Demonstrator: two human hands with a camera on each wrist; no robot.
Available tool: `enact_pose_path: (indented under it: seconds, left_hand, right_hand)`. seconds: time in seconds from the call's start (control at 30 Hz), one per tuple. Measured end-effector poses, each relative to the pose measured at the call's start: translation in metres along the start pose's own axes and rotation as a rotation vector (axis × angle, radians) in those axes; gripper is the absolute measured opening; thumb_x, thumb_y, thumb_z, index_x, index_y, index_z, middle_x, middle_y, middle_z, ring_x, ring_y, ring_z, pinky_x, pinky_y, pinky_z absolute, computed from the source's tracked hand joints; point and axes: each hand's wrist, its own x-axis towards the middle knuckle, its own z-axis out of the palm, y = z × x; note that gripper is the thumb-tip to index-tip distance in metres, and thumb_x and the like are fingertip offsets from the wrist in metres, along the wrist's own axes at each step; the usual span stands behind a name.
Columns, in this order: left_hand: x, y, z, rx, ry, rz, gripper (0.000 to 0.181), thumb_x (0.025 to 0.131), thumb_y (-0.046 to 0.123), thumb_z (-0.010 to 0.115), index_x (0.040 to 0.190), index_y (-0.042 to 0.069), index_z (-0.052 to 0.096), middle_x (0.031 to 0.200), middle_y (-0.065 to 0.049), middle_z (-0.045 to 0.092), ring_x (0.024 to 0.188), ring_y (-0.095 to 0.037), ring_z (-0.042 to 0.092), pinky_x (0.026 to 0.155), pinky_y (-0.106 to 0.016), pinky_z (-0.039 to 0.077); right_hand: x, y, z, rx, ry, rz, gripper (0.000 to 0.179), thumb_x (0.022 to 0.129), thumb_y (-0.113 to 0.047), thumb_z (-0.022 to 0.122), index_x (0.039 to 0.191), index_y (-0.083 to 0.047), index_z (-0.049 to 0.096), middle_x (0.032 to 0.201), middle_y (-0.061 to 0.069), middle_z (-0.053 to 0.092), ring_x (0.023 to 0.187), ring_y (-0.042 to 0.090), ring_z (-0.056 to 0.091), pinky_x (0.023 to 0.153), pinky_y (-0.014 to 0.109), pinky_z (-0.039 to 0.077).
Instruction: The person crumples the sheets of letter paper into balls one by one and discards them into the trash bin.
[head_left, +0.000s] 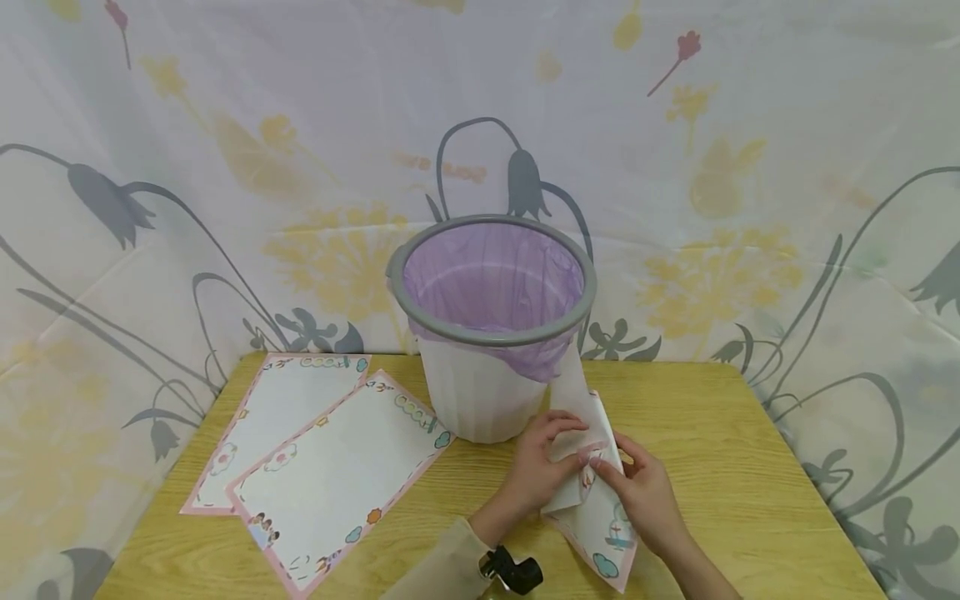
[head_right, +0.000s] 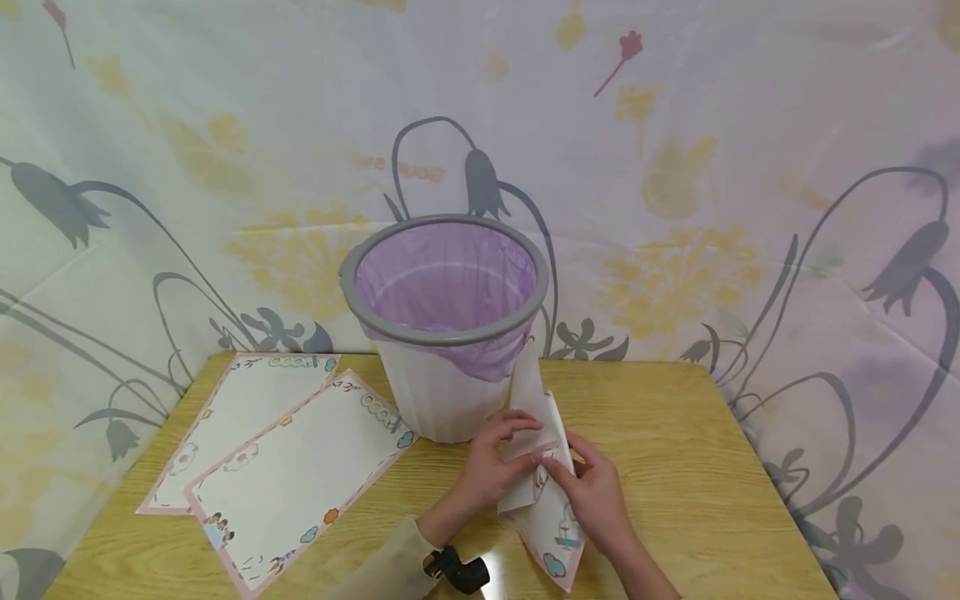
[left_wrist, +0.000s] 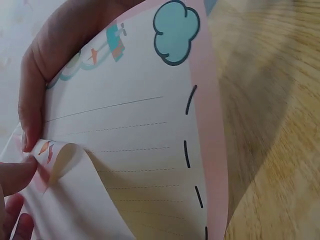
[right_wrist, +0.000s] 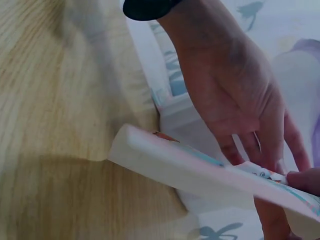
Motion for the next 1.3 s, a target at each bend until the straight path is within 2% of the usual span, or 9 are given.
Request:
enact_pose_path:
  seconds: [0.13,0.33,0.5,0.63,0.73,0.93,1.1,1.17,1.3]
  left_hand:
    - [0.001,0.002,-0.003,0.067,-0.007,0.042,0.048,0.081,0.011,0.083,0.126,0.014,0.069,0.140,0.000,0.052,0.131,-0.020,0.044,0.109,-0.043,0.036]
    - [0.006,0.003,-0.012,0.059,-0.094,0.085,0.068,0.077,0.009,0.086,0.140,0.010,0.059,0.154,-0.004,0.040,0.142,-0.025,0.035,0.114,-0.047,0.031]
    - [0.007,0.004,-0.013,-0.004,-0.137,0.129,0.067,0.079,0.002,0.082,0.141,0.005,0.056,0.149,-0.008,0.049,0.136,-0.026,0.045,0.109,-0.038,0.040]
    - [0.007,0.005,-0.011,-0.022,-0.126,0.145,0.058,0.083,-0.002,0.078,0.137,0.003,0.060,0.137,-0.010,0.060,0.126,-0.022,0.055,0.100,-0.031,0.048]
    - [0.006,0.005,-0.009,-0.015,-0.095,0.141,0.050,0.085,-0.001,0.077,0.133,0.004,0.064,0.127,-0.010,0.066,0.111,-0.016,0.062,0.089,-0.026,0.053]
    - [0.003,0.007,-0.007,-0.041,-0.021,0.079,0.043,0.086,-0.002,0.075,0.128,0.007,0.069,0.116,-0.006,0.071,0.092,-0.008,0.066,0.075,-0.021,0.056]
    - [0.001,0.009,-0.007,-0.010,0.026,0.087,0.039,0.085,0.001,0.076,0.124,0.008,0.071,0.109,-0.004,0.074,0.084,-0.007,0.067,0.067,-0.020,0.056]
    - [0.000,0.009,-0.008,0.001,0.032,0.098,0.037,0.085,0.003,0.077,0.122,0.008,0.072,0.108,-0.005,0.074,0.082,-0.007,0.068,0.065,-0.019,0.056]
    - [0.000,0.010,-0.010,0.032,0.041,0.114,0.033,0.085,0.004,0.078,0.117,0.006,0.074,0.107,-0.006,0.074,0.081,-0.005,0.068,0.063,-0.017,0.055]
  right_hand:
    - [0.000,-0.006,0.000,0.008,0.010,-0.060,0.049,0.092,-0.004,0.071,0.138,0.001,0.054,0.103,0.020,0.069,0.077,0.021,0.072,0.059,0.037,0.060]
    - [0.003,-0.004,-0.003,0.022,-0.024,-0.214,0.051,0.091,0.002,0.069,0.137,0.000,0.045,0.097,-0.001,0.072,0.081,0.016,0.072,0.061,0.035,0.060]
    - [0.005,-0.006,-0.003,0.016,-0.055,-0.305,0.040,0.092,0.007,0.066,0.126,0.005,0.046,0.094,0.007,0.073,0.079,0.015,0.072,0.062,0.031,0.059]
    - [0.007,-0.007,-0.002,-0.035,-0.065,-0.347,0.030,0.093,0.006,0.065,0.120,0.006,0.052,0.095,0.019,0.072,0.079,0.015,0.071,0.063,0.029,0.058]
    - [0.008,-0.006,-0.001,-0.071,-0.064,-0.373,0.025,0.094,0.006,0.064,0.118,0.006,0.057,0.098,0.023,0.071,0.081,0.013,0.070,0.063,0.028,0.058]
    - [0.011,-0.005,0.001,-0.106,-0.080,-0.385,0.020,0.097,0.004,0.059,0.117,0.007,0.063,0.104,0.023,0.071,0.090,0.009,0.069,0.069,0.026,0.057]
    - [0.011,-0.003,0.004,-0.147,-0.062,-0.344,0.020,0.100,-0.001,0.057,0.116,0.003,0.068,0.109,0.016,0.068,0.093,0.006,0.064,0.072,0.024,0.055]
    - [0.012,-0.003,0.005,-0.148,-0.039,-0.370,0.018,0.098,0.001,0.059,0.113,0.003,0.069,0.109,0.014,0.067,0.094,0.006,0.062,0.073,0.023,0.054]
    - [0.014,-0.004,0.007,-0.104,0.016,-0.493,0.018,0.089,0.013,0.065,0.105,0.006,0.071,0.107,0.014,0.064,0.096,0.008,0.061,0.076,0.021,0.055]
